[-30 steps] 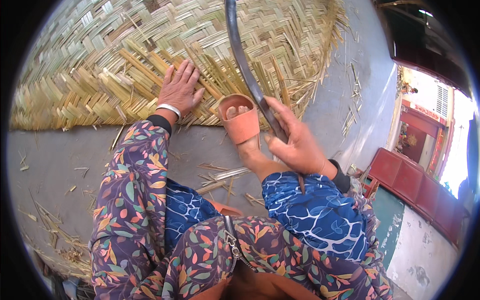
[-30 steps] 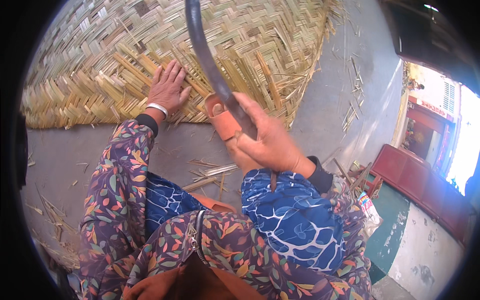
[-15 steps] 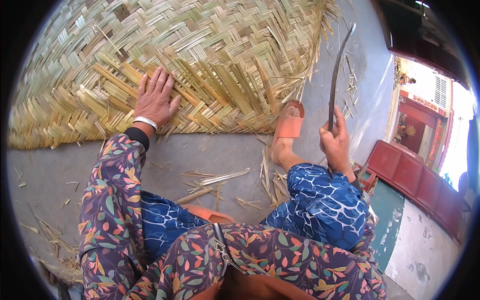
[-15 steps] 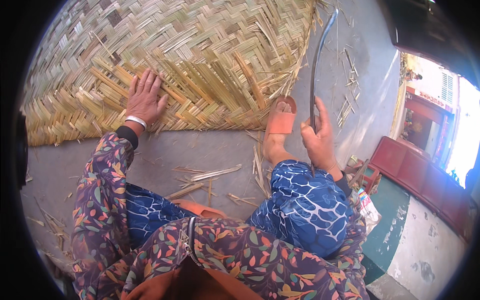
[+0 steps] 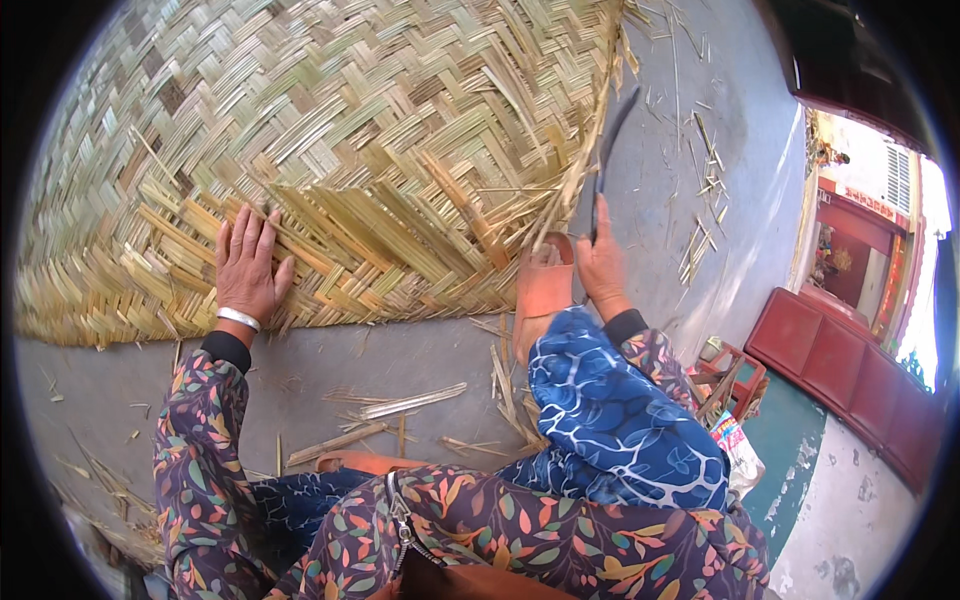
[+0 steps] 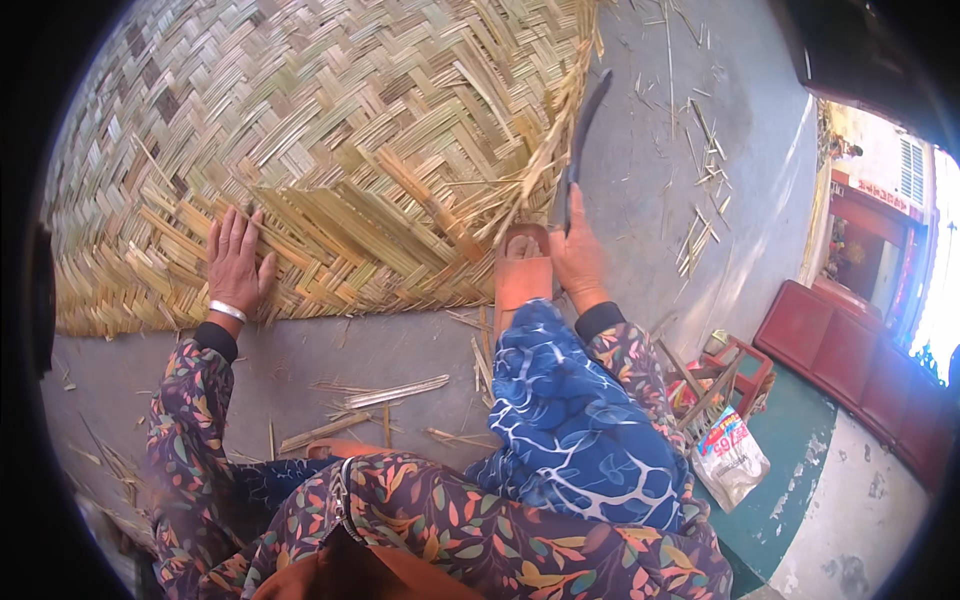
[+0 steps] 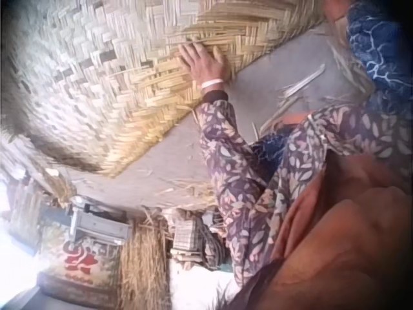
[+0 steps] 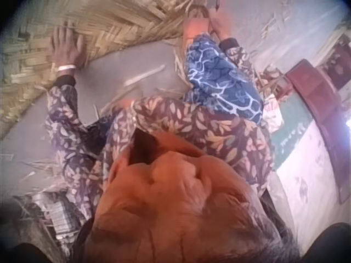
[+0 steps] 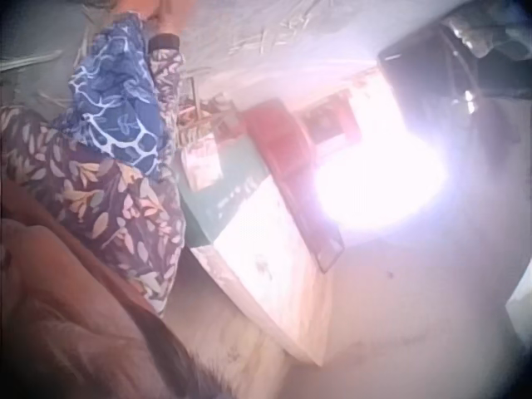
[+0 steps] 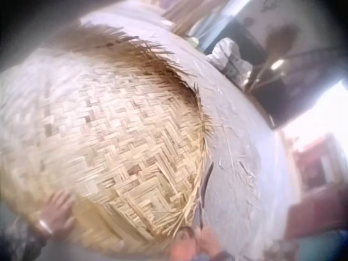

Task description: The person sits on the floor and uses a curved knife to trim and adjust the edges of a large woven mat. They repeatedly tap and press the mat's edge with the knife to secure the weave.

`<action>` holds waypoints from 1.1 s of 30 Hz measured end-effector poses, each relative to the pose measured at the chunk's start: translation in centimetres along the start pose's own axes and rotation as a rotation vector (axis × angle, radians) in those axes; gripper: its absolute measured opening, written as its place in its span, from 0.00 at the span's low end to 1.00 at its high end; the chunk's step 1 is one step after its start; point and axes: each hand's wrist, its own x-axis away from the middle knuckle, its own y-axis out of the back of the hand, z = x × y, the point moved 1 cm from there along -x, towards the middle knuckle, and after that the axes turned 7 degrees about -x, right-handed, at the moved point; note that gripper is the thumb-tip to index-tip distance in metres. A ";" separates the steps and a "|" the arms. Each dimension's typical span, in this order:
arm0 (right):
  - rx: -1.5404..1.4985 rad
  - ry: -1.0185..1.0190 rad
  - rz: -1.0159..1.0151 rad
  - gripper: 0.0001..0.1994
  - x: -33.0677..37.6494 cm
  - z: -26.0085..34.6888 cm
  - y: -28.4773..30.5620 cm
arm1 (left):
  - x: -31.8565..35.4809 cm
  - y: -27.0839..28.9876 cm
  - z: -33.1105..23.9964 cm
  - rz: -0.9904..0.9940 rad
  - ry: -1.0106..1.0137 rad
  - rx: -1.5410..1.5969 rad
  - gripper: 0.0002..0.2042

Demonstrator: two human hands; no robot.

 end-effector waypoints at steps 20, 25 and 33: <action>0.017 0.193 0.303 0.44 -6.0 -2.2 -2.5 | -0.4 4.4 -2.5 -0.012 0.061 -0.175 0.27; -0.294 0.219 0.258 0.40 -5.5 -3.3 -1.8 | -1.4 12.1 -3.8 -0.195 0.193 -0.075 0.09; -0.424 0.547 0.087 0.38 -8.4 -2.6 0.9 | -20.3 12.4 -14.7 0.378 0.142 0.432 0.14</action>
